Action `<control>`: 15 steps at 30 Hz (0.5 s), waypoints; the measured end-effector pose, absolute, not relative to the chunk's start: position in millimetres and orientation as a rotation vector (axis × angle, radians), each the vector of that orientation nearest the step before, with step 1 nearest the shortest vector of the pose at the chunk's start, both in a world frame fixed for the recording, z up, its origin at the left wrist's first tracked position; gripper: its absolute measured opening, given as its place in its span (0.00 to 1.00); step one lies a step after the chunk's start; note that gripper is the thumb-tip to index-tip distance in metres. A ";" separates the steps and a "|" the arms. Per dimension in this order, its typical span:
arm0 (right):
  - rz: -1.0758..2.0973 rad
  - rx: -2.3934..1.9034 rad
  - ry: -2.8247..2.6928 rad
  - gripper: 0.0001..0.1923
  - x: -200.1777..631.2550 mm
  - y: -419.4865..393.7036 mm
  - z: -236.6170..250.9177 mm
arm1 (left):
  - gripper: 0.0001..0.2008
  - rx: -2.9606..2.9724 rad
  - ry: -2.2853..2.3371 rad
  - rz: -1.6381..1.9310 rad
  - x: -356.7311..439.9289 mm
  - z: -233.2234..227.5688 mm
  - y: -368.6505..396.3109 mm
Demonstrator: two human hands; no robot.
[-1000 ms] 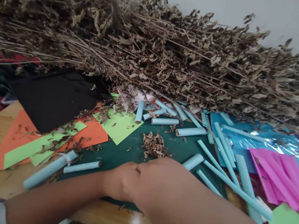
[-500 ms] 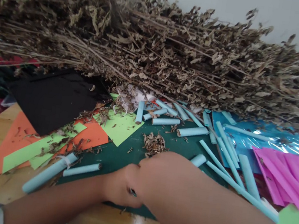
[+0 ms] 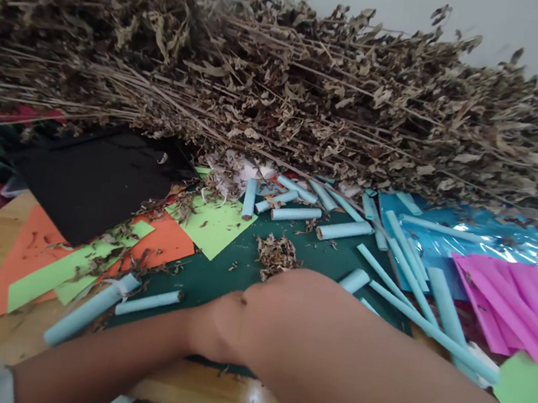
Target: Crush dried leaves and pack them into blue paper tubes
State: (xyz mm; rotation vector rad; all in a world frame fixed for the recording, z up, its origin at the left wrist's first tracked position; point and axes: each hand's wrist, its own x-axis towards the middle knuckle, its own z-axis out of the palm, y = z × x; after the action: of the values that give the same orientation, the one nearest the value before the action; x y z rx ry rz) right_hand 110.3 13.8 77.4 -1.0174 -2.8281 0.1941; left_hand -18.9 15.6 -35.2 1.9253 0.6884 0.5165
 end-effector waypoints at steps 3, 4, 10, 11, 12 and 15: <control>0.165 -0.787 -3.106 0.08 103.3 20.4 77.6 | 0.02 1.949 0.667 0.529 -18.0 -32.7 16.4; 0.143 -0.742 -3.165 0.10 103.1 22.7 79.7 | 0.02 1.941 0.665 0.533 -17.8 -31.7 16.7; 0.134 -0.697 -3.145 0.13 111.2 26.2 86.8 | 0.05 1.831 0.652 0.547 -17.9 -31.6 18.8; 0.127 -0.665 -3.142 0.14 111.4 25.4 85.6 | 0.04 1.833 0.632 0.553 -18.2 -32.2 19.4; 0.112 -0.643 -3.129 0.14 111.2 24.3 84.1 | 0.04 1.838 0.619 0.556 -18.6 -32.6 20.2; 0.090 -0.628 -3.076 0.13 109.1 20.5 80.0 | 0.04 1.879 0.611 0.563 -19.8 -32.3 21.7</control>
State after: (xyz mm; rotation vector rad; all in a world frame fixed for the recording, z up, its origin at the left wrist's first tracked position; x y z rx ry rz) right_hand 109.1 20.5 80.0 -0.6284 -3.0763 0.0905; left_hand -19.8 21.7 -32.3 1.8792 0.6112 0.5631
